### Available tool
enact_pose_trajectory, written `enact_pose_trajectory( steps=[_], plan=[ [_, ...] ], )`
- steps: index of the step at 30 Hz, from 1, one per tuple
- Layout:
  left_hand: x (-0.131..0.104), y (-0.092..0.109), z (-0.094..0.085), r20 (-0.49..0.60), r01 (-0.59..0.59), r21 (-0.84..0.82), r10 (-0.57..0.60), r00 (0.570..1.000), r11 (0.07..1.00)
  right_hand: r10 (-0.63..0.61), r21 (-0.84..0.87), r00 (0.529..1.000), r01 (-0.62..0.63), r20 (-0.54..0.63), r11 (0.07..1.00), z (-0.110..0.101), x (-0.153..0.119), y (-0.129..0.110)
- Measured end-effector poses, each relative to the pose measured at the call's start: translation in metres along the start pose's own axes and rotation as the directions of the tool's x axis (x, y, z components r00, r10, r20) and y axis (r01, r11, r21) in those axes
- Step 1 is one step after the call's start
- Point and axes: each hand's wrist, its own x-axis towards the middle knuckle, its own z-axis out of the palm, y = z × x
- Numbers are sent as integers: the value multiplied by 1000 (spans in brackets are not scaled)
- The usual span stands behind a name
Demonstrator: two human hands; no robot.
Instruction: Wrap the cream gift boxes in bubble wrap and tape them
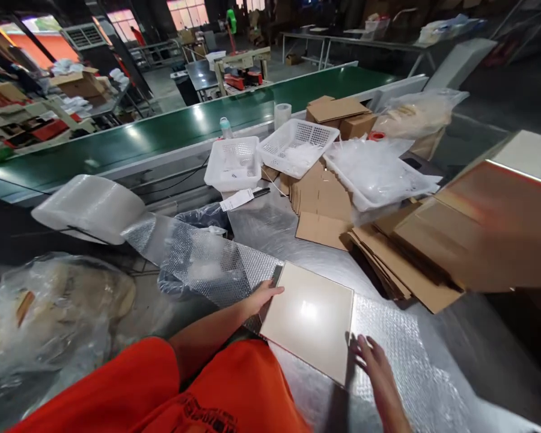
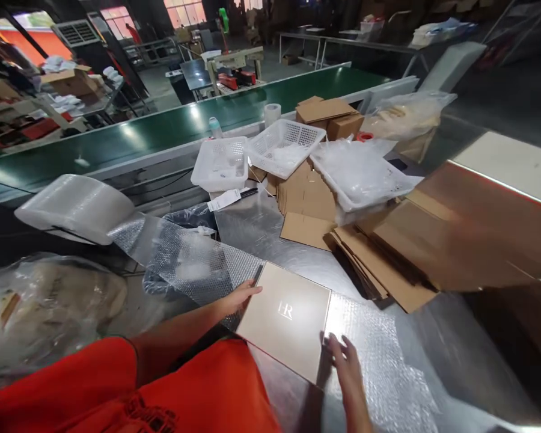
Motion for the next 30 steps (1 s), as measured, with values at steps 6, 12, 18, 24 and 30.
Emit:
enact_pose_trajectory(
  steps=[6, 12, 18, 24, 30],
  plan=[
    [-7, -1, -21, 189, 110, 4, -109, 976, 994, 191, 128, 937, -236, 292, 963, 46, -4, 15],
    [-3, 6, -29, 183, 112, 78, -124, 975, 991, 164, 200, 948, -223, 274, 954, 45, -11, 11],
    [2, 1, -34, 154, 28, 329, -83, 985, 944, 139, 279, 927, -245, 349, 929, 47, -18, -2],
    [10, 9, -56, 122, -299, 628, 289, 950, 719, 156, 366, 916, -297, 368, 882, 51, -23, 0],
    [26, -7, -59, 381, -367, 922, 136, 914, -121, 241, 433, 907, -382, 346, 816, 28, -26, 17]
  ],
)
